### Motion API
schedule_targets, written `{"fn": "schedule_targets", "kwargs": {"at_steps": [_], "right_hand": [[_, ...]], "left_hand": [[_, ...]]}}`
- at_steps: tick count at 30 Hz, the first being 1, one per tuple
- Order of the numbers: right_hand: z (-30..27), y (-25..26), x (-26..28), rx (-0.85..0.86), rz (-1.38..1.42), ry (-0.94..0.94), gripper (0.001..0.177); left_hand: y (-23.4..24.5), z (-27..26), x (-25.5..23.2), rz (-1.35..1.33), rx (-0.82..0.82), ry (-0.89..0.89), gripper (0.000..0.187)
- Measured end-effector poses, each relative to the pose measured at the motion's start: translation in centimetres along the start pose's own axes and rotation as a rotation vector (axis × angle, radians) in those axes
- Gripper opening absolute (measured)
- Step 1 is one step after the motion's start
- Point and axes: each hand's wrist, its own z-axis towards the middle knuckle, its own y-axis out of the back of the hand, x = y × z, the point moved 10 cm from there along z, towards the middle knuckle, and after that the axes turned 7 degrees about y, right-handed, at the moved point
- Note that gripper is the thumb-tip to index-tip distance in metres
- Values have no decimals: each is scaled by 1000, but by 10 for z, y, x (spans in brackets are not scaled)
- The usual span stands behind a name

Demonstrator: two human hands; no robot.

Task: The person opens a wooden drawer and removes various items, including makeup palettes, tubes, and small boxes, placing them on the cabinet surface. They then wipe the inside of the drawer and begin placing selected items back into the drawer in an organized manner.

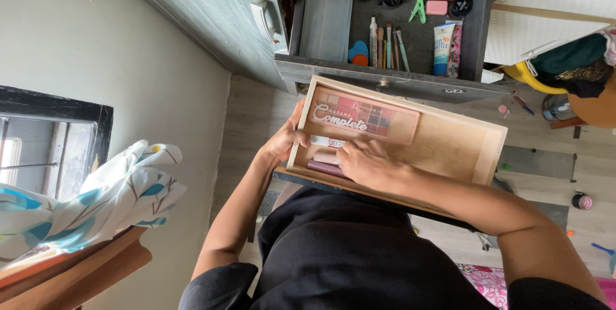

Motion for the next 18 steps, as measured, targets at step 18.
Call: {"fn": "schedule_targets", "kwargs": {"at_steps": [18], "right_hand": [[-29, 35, -26, 105, 272, 12, 34]], "left_hand": [[-2, 0, -3, -43, 56, -34, 105]]}}
